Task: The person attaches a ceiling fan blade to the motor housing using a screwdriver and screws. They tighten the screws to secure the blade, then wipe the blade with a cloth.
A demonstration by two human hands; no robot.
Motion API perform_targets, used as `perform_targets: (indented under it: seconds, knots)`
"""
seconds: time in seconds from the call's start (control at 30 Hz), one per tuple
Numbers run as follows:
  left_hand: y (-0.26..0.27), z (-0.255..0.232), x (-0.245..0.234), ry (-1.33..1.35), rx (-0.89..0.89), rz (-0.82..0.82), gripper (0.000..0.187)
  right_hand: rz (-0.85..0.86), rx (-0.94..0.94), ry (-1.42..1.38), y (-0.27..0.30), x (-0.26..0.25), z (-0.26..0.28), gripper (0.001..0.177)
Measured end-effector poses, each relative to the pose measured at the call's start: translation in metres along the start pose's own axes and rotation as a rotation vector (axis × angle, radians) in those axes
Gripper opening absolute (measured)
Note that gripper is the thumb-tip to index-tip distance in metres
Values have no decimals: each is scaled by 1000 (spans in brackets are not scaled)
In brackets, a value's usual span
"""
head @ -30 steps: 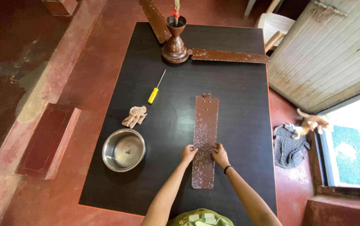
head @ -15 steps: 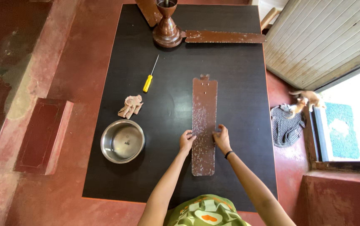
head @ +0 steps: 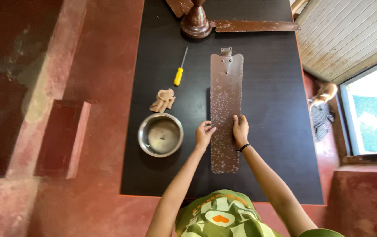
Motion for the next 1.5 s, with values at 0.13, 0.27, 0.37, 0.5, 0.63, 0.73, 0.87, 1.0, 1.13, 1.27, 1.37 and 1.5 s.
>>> perform_targets:
  seconds: [0.13,0.27,0.37,0.5,0.63,0.73,0.87,1.0,1.13,1.27,1.37,1.5]
  knots:
    - [-1,-12,-48,125,52,99,40,-48,47,148,35,18,54,44]
    - [5,-27,-114,368,-92,342,36,-67,75,141,72,38,104,45]
    - [-6,-54,-152,377,-195,428,29,-67,117,126,92,53,125,47]
    - [-18,-54,-176,371,-272,403,21,-59,107,149,107,65,137,46]
    - [-37,-46,-181,472,-263,359,18,-53,142,152,116,67,148,43]
    - [-38,-41,-188,526,-337,359,18,-29,96,176,107,63,165,42]
    - [-47,-53,-206,508,-343,380,21,36,76,213,122,58,184,43]
    - [-67,-72,-237,425,-343,400,26,68,63,262,134,71,198,43]
    - [-93,-74,-259,429,-372,392,27,91,86,269,143,100,212,44]
    - [-127,-61,-291,429,-431,429,26,28,86,281,174,129,229,43]
    - [-145,-54,-323,448,-450,474,25,-3,115,288,187,131,250,43]
    - [-179,-42,-325,552,-442,548,22,32,230,312,202,129,271,43]
Point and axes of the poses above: each hand's wrist, its own y-axis away from the middle knuckle, its own x-axis out of the palm, z = x × y, the point moved 2 cm from there along -y, towards the middle knuckle, and after that the axes turned 6 degrees about y, right-handed, at the moved point
